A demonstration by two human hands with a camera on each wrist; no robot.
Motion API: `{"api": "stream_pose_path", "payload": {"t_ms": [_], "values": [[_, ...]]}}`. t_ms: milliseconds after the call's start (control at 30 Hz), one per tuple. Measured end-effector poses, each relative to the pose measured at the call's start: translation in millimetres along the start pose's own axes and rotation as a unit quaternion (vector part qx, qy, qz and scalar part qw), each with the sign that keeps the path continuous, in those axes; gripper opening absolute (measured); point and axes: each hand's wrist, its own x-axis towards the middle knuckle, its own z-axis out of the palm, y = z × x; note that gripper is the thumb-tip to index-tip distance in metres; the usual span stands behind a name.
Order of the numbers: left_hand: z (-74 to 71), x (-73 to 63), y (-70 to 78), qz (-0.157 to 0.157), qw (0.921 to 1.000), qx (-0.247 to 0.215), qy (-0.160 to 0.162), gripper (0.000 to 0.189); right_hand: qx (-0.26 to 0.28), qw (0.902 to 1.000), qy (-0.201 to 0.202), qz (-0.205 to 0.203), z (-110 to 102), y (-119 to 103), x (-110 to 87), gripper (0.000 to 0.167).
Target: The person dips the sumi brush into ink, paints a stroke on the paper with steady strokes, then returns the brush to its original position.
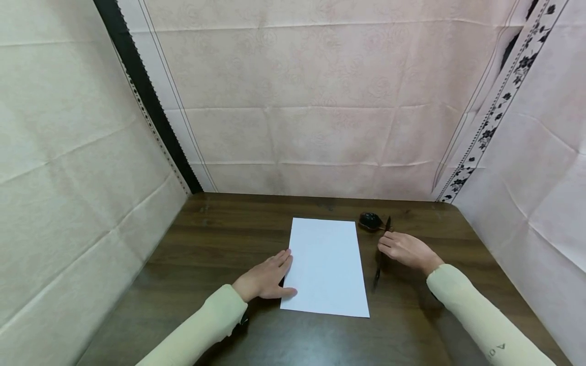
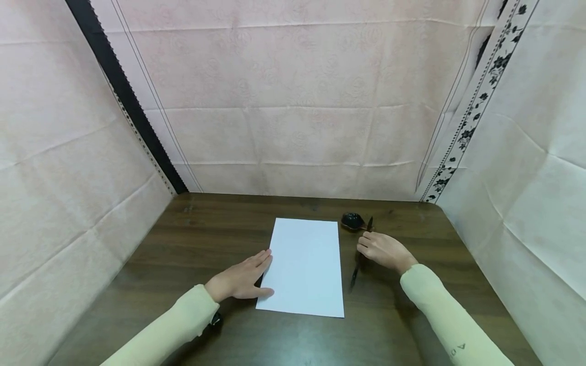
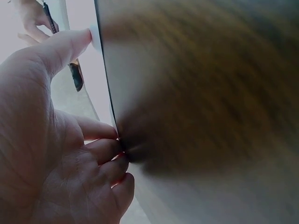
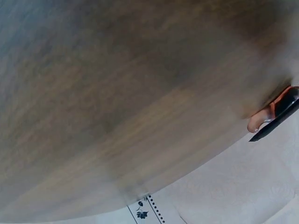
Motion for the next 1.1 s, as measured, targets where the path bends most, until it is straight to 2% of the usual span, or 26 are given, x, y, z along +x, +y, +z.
{"api": "stream_pose_path", "payload": {"t_ms": [367, 833, 967, 1000, 1033, 1100], "values": [[0.7, 1.9, -3.0, -0.001, 1.0, 0.001, -0.002, 0.098, 0.005, 0.9989, 0.045, -0.011, -9, 10, 2.4, 0.036], [-2.8, -0.7, -2.2, 0.003, 1.0, -0.003, -0.004, 0.096, 0.04, 0.9952, 0.089, -0.005, -25, 17, 5.4, 0.035], [-1.7, -0.2, -2.3, 0.003, 1.0, -0.004, -0.004, 0.097, 0.05, 0.9926, 0.11, 0.005, -30, 19, 6.0, 0.032], [-1.2, 0.1, -2.4, 0.003, 1.0, -0.004, -0.004, 0.097, 0.057, 0.9916, 0.115, 0.012, -31, 20, 6.2, 0.032], [-0.6, 0.3, -2.4, 0.003, 1.0, -0.004, -0.004, 0.097, 0.067, 0.9904, 0.12, 0.018, -32, 21, 6.1, 0.024], [1.0, 0.7, -2.1, 0.004, 1.0, -0.003, -0.003, 0.098, 0.086, 0.988, 0.123, 0.034, -34, 22, 7.0, 0.024]]}}
